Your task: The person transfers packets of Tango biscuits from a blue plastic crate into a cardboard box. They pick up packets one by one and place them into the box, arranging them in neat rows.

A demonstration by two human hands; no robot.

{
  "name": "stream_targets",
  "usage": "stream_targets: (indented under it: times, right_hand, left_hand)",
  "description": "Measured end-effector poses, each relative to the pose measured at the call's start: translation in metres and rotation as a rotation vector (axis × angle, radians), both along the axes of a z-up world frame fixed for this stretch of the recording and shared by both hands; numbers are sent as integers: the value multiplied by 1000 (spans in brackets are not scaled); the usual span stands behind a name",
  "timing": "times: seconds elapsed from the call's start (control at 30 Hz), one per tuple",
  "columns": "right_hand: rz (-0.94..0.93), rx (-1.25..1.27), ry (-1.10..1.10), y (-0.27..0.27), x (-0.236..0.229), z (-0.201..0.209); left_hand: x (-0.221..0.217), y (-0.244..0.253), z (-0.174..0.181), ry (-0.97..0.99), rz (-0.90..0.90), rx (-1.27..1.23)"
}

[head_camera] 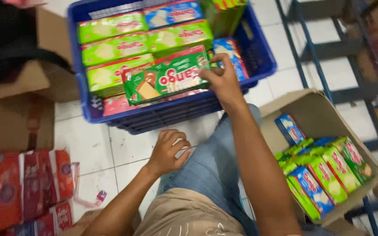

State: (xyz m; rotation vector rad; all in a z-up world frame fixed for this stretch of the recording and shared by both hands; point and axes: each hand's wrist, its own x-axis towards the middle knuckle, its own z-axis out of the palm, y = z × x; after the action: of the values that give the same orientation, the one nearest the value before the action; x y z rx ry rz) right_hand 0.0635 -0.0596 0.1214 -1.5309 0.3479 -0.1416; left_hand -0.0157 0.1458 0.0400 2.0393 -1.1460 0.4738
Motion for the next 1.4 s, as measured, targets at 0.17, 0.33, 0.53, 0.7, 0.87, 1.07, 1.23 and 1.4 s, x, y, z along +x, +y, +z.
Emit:
stream_targets:
  times: [0.17,0.33,0.53,0.7,0.87,1.07,1.23,1.4]
  right_hand:
    - [-320,492,-233,-79,-70,11]
    - [-672,613,-287,-159,-145,-44]
    - [-1102,796,-383,-231,-203,-144]
    - [-1314,829,-337,-267,-219,-237]
    - [-1569,927,-20,-288,-201,-294]
    - [-1682,1054,-143,-310,-202,-423]
    - [-1746,1011,-187,-337,-190,-461]
    - [-1738,984,-203,-345,-196,-485]
  left_hand:
    - [8,-79,6,461,-199,246]
    - [30,-179,-16,518,-307,289]
    - [69,-302,-21,419,-288,295]
    - [83,-396,-33,429,-302,383]
    - [73,-472,-59,427,-449,535]
    - [69,-502,-90,312,-510,961]
    - [73,-514,-75,469,-510,1042]
    - [72,-520,-72,463,-511,1132]
